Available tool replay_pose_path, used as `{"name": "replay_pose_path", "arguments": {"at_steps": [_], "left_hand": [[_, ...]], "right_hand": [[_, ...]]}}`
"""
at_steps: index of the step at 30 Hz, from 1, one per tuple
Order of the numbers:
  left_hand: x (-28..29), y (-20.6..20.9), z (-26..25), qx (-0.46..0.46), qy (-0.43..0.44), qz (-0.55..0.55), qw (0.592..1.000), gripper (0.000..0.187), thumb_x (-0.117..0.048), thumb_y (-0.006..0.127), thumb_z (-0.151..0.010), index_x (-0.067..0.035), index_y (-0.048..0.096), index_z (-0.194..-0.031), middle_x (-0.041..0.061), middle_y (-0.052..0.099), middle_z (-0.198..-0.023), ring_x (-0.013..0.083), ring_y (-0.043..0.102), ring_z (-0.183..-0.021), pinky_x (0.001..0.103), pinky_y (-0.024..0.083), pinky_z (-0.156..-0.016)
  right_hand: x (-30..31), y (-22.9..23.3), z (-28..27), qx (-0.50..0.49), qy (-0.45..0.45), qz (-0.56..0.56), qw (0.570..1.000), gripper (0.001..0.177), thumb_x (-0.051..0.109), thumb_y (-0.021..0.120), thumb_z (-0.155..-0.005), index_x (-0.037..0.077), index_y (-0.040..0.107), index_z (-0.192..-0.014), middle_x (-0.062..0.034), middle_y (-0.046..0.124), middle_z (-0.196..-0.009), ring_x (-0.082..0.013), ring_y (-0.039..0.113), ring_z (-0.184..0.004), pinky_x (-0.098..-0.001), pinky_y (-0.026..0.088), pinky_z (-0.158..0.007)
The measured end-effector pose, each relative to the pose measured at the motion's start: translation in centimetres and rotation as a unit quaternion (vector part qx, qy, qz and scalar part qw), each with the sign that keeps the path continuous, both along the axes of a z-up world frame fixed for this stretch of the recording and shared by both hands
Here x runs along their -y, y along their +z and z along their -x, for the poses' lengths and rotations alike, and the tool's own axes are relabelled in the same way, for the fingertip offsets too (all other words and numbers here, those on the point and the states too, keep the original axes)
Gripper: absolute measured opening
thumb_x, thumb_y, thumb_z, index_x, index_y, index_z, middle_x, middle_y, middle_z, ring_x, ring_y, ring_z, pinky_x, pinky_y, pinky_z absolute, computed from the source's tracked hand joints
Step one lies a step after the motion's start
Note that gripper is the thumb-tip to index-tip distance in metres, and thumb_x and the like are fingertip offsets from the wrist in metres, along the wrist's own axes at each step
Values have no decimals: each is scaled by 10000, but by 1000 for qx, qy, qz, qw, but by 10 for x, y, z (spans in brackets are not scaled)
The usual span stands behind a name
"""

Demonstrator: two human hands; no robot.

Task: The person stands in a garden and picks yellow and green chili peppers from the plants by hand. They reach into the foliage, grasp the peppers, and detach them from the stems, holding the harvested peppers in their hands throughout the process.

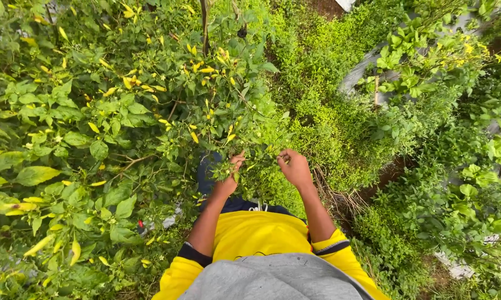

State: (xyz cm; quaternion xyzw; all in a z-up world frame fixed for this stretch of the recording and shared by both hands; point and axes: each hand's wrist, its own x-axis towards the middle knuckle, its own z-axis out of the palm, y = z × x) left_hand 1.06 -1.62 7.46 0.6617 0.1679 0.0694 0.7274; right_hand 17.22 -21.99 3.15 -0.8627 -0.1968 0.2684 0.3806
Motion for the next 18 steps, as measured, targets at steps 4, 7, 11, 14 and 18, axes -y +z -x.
{"name": "replay_pose_path", "arguments": {"at_steps": [4, 7, 11, 14, 18], "left_hand": [[-5, -83, -3, -7, -33, -44, 998, 238, -185, 417, -1119, -115, 628, -1205, 149, 428, -1619, 387, 412, -1459, 565, 405, -1151], [-1, -107, -8, 19, 7, 95, 995, 247, -175, 470, -1099, -47, 635, -1232, 183, 286, -1688, 425, 285, -1515, 590, 308, -1197], [-9, -141, -2, 31, -9, 129, 991, 334, -99, 445, -1096, -20, 589, -1387, 153, 236, -1711, 399, 152, -1558, 571, 190, -1255], [-15, -132, -3, -18, -22, 81, 996, 319, -136, 510, -1061, -126, 667, -1338, 35, 390, -1640, 242, 240, -1547, 443, 251, -1259], [-14, -102, 4, -88, -55, 57, 993, 352, -157, 530, -1054, -152, 639, -1389, -30, 352, -1685, 168, 168, -1584, 331, 162, -1317]], "right_hand": [[-9, 23, 9, 5, -10, 4, 1000, 189, 146, 650, -1072, 15, 707, -1196, -169, 734, -1009, -303, 758, -902, -474, 629, -688], [-16, 33, 16, -25, 4, -31, 999, 201, 136, 632, -1081, -4, 690, -1213, -217, 720, -1047, -377, 745, -984, -539, 639, -755], [-34, 24, 28, -38, 77, -56, 995, 180, 83, 637, -1064, -33, 663, -1199, -226, 690, -1107, -374, 714, -1018, -544, 619, -828], [-49, 26, 25, -24, 109, -62, 992, 153, 85, 642, -1056, -5, 674, -1176, -192, 679, -1114, -342, 706, -1058, -508, 613, -899], [-65, 15, 16, -8, 125, -95, 988, 157, 41, 630, -1049, -6, 678, -1191, -199, 659, -1128, -359, 698, -1074, -527, 594, -941]]}}
